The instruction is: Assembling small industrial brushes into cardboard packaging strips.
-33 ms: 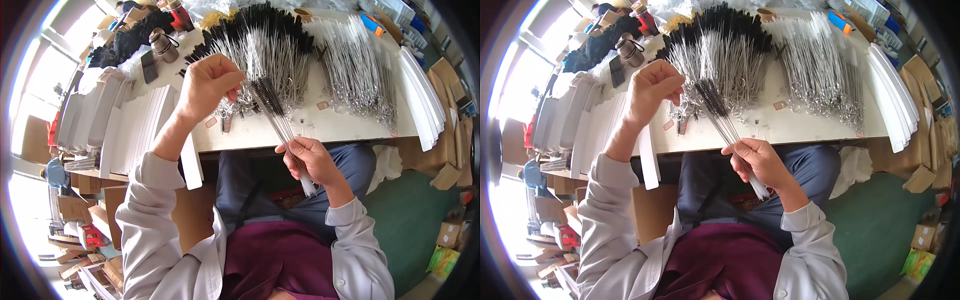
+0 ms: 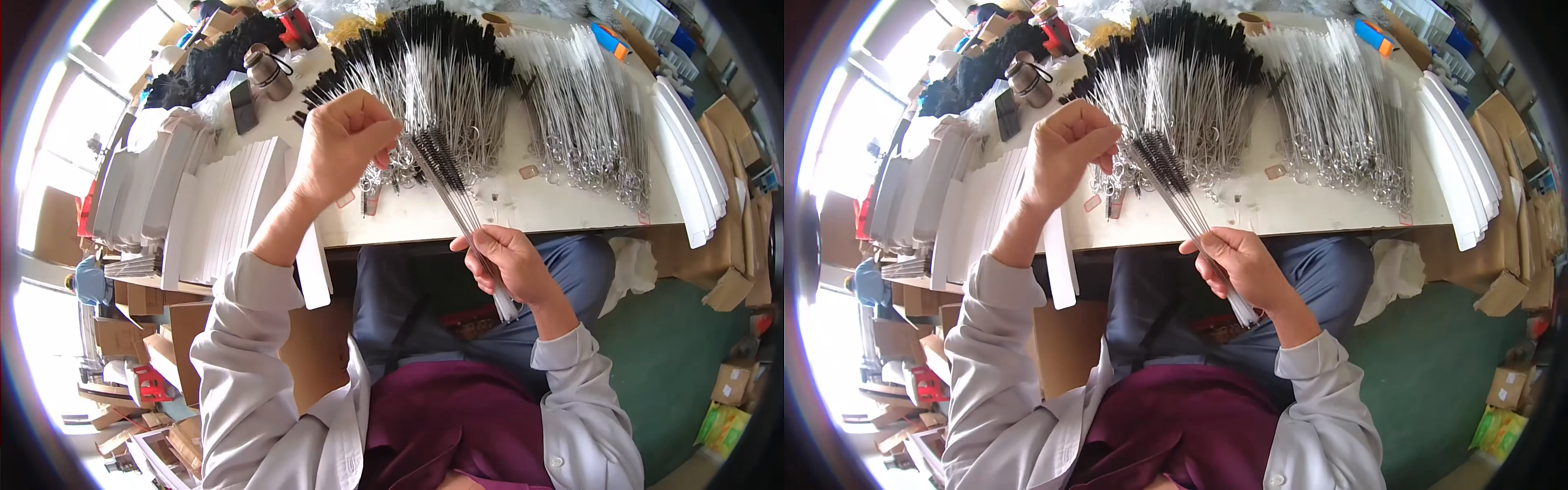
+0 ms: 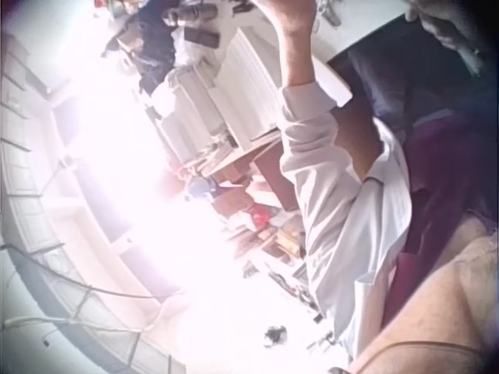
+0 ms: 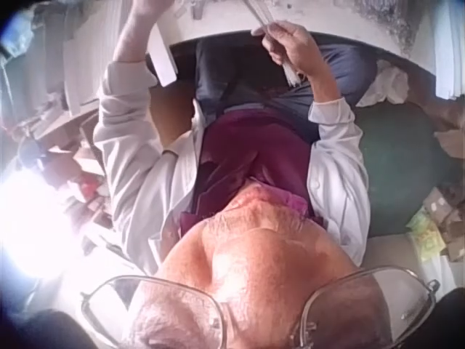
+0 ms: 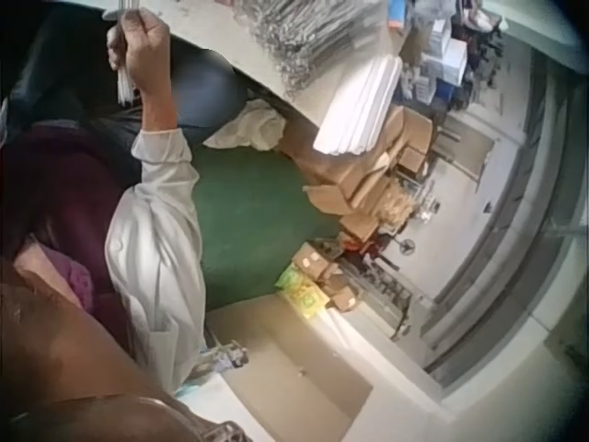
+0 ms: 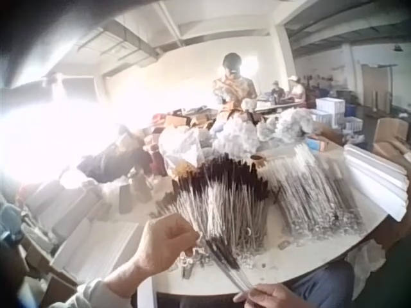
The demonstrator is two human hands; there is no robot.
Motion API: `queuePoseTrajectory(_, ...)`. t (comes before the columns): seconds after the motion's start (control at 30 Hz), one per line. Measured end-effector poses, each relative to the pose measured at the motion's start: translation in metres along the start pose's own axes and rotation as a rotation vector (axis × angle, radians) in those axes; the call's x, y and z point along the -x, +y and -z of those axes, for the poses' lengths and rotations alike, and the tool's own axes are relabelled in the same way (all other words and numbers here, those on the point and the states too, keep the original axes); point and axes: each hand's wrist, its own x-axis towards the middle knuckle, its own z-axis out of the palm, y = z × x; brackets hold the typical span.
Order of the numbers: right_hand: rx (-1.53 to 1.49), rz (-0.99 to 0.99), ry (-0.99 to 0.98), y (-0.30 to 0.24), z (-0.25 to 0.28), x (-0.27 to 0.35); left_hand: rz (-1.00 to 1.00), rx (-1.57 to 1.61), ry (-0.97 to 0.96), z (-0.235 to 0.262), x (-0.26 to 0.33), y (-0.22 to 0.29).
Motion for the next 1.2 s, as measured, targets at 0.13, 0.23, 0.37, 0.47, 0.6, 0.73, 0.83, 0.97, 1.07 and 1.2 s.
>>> queuePoseTrajectory(0.13,0.068,-0.040,0.059,0.005,-0.004,0.001,-0.597,-0.596,0.151,-0.016,0.029,-0.017)
queuePoseTrajectory(0.23,0.115,-0.061,0.065,0.011,-0.006,0.000,-0.774,-0.874,0.010,-0.023,0.048,-0.020)
queuePoseTrajectory(0.37,0.224,-0.045,0.109,0.020,-0.009,0.000,-0.681,-0.827,0.078,-0.019,0.069,-0.041)
queuePoseTrajectory(0.47,0.274,-0.035,0.138,0.026,-0.006,0.005,-0.276,-0.889,0.301,0.007,0.102,-0.051)
queuePoseTrajectory(0.6,0.416,0.023,0.135,0.035,-0.001,0.010,0.325,-1.172,0.300,0.043,0.129,-0.081)
queuePoseTrajectory(0.73,0.511,0.064,0.096,0.043,-0.006,0.005,0.588,-1.200,0.236,0.046,0.140,-0.086)
queuePoseTrajectory(0.83,0.534,0.090,0.115,0.048,-0.014,0.004,0.635,-1.088,0.236,0.051,0.150,-0.092)
queuePoseTrajectory(0.97,0.522,-0.017,0.128,0.044,-0.019,0.009,0.648,-1.101,0.216,0.060,0.161,-0.097)
queuePoseTrajectory(1.07,0.556,-0.010,0.109,0.048,-0.023,0.014,0.746,-0.024,0.397,0.070,0.160,-0.086)
queuePoseTrajectory(1.2,0.527,0.008,0.013,0.051,-0.031,0.020,0.499,0.550,0.464,0.066,0.157,-0.081)
